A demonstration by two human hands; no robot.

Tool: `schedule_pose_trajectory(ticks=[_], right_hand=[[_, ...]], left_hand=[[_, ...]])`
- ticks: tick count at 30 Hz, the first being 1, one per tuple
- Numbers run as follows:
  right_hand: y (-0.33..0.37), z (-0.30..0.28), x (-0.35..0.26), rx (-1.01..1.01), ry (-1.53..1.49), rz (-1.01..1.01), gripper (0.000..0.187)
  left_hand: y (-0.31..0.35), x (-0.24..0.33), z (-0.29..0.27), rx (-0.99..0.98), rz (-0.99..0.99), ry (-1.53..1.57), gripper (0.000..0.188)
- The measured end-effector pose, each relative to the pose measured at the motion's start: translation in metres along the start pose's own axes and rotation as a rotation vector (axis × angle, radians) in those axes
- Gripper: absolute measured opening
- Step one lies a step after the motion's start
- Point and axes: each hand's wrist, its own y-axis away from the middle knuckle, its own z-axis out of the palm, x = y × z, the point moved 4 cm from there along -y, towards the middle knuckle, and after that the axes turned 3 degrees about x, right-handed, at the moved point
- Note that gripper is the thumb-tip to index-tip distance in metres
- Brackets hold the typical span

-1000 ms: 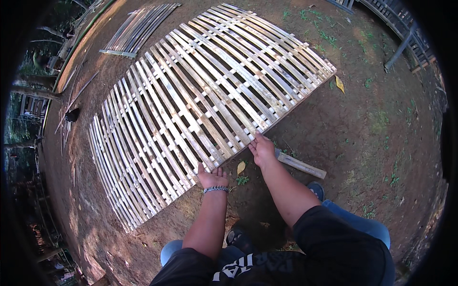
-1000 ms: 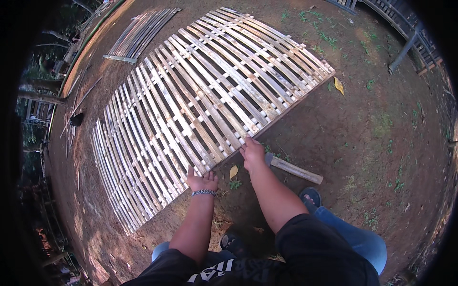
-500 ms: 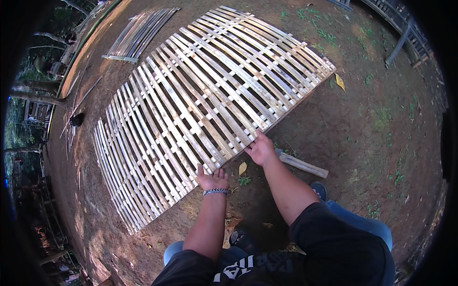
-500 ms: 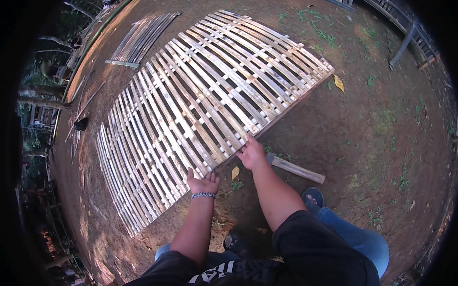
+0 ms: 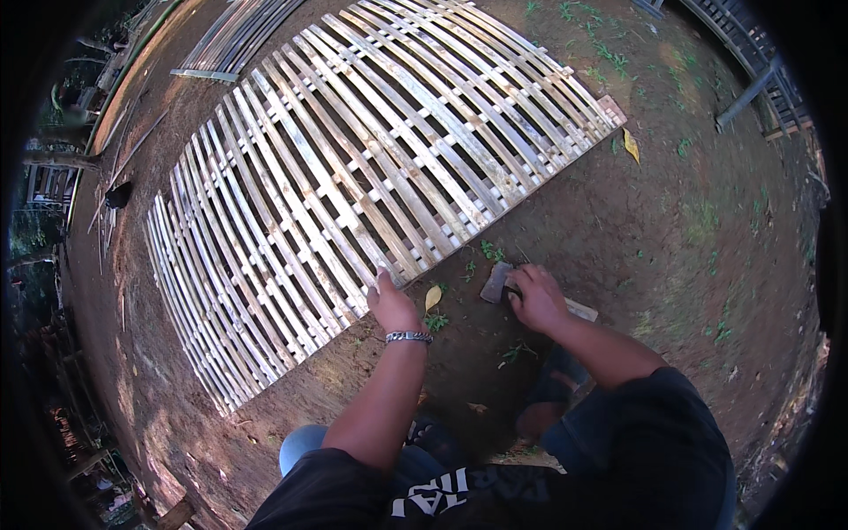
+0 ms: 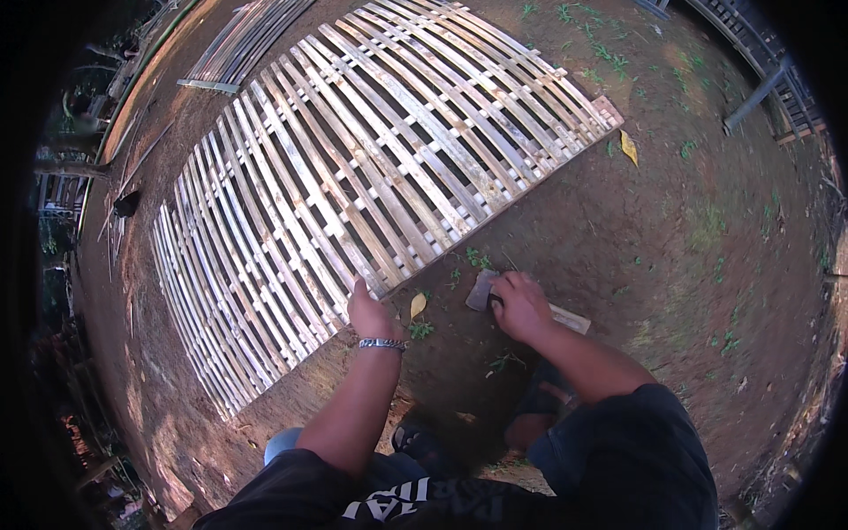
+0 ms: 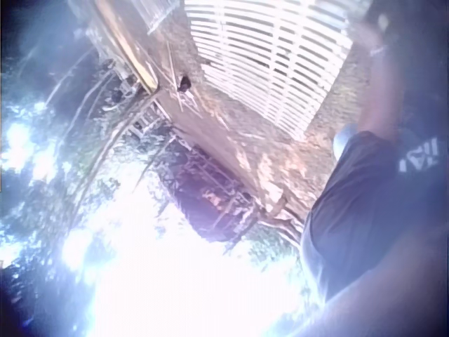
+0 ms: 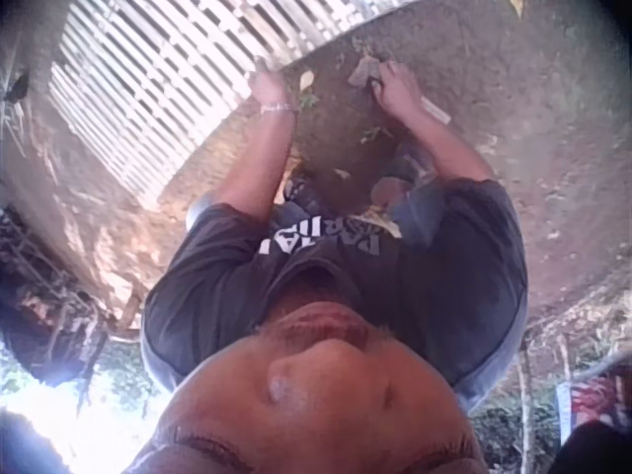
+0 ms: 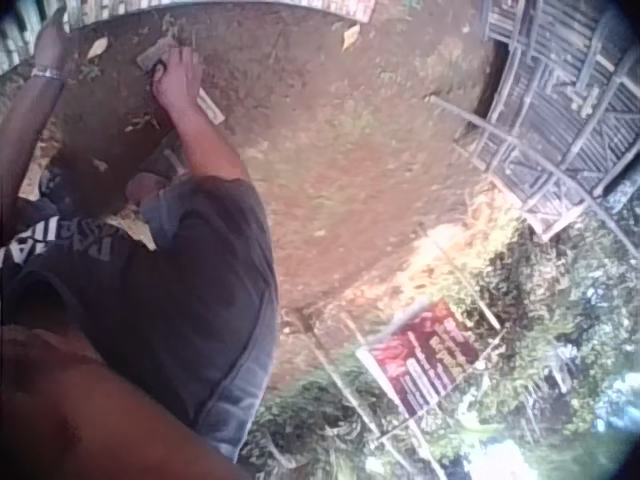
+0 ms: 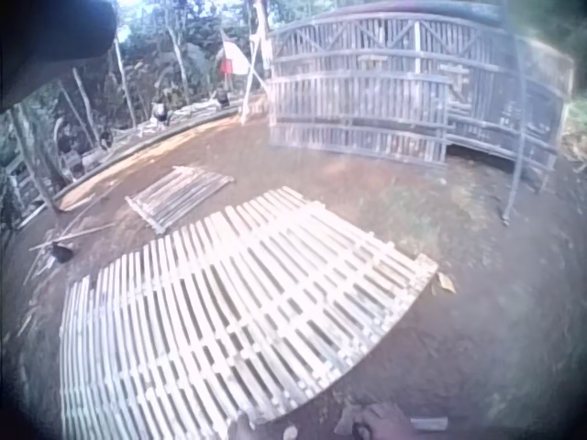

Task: The person uses a hammer to strike and secure the wooden slats of a pallet lying on the ground. They repeatedly hit the joints and edges of the pallet to tighten the structure, occasionally adjusting their position and the pallet's orientation.

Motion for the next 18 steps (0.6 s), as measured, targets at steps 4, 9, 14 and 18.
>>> schedule_pose_trajectory(ticks=[4, 9, 14, 18], right_hand=[[0.045, -0.015, 0.055, -0.178, 0.268, 0.192, 0.043], [0.049, 0.003, 0.063, -0.260, 0.253, 0.291, 0.045], [0.050, -0.014, 0.048, -0.277, 0.166, 0.425, 0.051], [0.062, -0.023, 0.035, -0.410, -0.325, 0.601, 0.051]], left_hand=[[0.019, 0.050, 0.077, -0.184, 0.781, -0.454, 0.057], [-0.038, 0.053, 0.152, -0.788, 1.312, -1.335, 0.054], [-0.055, 0.043, 0.155, -0.978, 1.508, -1.598, 0.062], [-0.060, 0.043, 0.158, -1.003, 1.480, -1.501, 0.063]])
